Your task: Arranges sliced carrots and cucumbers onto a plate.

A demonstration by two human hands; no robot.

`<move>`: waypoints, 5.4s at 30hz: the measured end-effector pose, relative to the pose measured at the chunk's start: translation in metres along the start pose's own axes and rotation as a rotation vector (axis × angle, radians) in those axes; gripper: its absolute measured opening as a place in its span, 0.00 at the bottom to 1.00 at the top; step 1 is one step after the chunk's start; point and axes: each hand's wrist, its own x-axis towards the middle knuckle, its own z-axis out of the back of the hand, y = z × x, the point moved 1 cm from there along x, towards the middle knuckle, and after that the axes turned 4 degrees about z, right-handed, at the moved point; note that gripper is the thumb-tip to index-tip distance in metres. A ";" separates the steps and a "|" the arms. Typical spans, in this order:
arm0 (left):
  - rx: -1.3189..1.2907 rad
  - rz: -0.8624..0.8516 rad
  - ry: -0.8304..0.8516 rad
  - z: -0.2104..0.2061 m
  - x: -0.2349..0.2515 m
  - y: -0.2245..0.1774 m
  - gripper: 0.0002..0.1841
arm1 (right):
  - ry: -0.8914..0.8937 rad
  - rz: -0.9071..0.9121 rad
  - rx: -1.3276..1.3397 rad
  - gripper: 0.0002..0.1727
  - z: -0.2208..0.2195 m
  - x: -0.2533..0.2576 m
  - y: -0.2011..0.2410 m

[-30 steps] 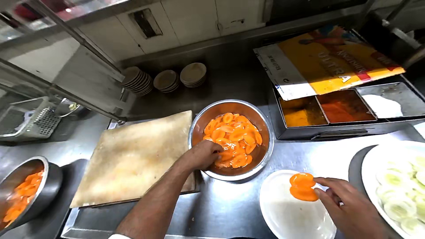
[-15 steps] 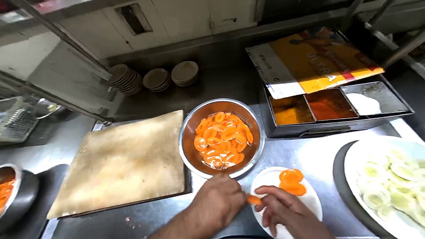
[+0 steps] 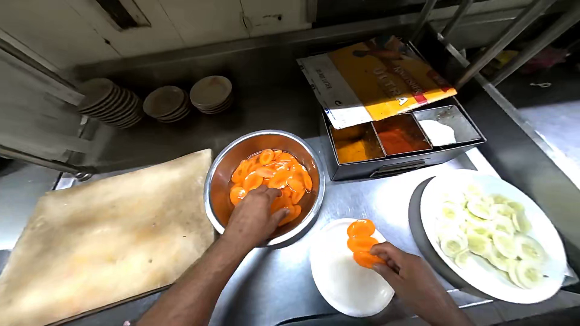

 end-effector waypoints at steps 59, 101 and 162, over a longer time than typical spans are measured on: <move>-0.245 -0.558 0.166 -0.138 -0.012 -0.092 0.14 | -0.467 -0.073 -0.114 0.15 -0.024 -0.001 -0.006; 0.215 0.017 0.381 -0.013 0.026 -0.006 0.09 | -0.528 0.155 -0.149 0.16 -0.004 -0.019 -0.006; 0.288 0.079 0.447 0.008 0.015 0.036 0.12 | -0.290 0.181 -0.064 0.13 -0.001 -0.034 0.002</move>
